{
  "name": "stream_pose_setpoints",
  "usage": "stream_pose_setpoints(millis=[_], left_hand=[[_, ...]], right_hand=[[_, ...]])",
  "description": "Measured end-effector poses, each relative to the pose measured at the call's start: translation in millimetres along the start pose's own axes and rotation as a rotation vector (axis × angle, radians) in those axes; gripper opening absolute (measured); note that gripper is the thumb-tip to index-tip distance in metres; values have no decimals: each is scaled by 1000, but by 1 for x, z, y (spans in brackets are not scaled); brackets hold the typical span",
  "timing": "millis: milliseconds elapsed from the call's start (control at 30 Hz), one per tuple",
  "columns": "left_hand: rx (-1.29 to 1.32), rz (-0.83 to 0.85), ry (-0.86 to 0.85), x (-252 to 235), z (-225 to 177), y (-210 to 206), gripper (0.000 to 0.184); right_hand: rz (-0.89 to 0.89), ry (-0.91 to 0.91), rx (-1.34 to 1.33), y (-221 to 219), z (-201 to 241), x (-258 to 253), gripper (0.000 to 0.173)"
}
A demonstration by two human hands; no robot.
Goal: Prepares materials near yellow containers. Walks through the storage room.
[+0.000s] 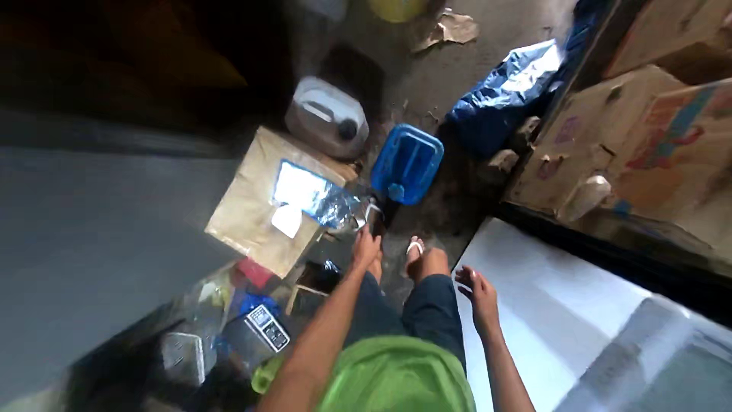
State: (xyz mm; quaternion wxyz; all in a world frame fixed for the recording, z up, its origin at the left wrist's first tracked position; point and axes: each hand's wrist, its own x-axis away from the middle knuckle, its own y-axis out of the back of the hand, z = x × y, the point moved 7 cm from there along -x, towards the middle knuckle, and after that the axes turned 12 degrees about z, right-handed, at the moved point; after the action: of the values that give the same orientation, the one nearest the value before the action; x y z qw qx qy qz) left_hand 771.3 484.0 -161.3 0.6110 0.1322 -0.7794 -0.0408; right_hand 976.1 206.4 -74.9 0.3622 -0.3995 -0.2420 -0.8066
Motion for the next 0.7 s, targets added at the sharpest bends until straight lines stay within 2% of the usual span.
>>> stream_pose_setpoints(millis=[67,100,200,267,333,400,500,600,700], left_hand=[[44,-41,-20,-54,-58,27,66],[113,-63,-9,-77,-74,27,65],[329,-71,143,-155,-101,22,74],[360,-40,256,-187,-99,4,81],[379,-106,306,-201,-97,-10,82],[391,-171,374,-221,-106,4,89],[376,-118,485,-206,-96,-31,94],[395,-99,494,-220,-98,-6,89],[386,-22,482,-216,-96,-31,82]], right_hand=[[39,67,145,-5,20,-36,43],[44,61,190,0,23,-43,43],[47,-27,160,18,24,-85,43],[74,-127,141,34,20,-103,44],[128,-181,172,50,29,-133,43],[149,-170,163,63,42,-180,42],[122,-258,108,94,65,-185,42],[191,-241,102,93,91,-226,42],[170,-266,69,108,112,-221,41]])
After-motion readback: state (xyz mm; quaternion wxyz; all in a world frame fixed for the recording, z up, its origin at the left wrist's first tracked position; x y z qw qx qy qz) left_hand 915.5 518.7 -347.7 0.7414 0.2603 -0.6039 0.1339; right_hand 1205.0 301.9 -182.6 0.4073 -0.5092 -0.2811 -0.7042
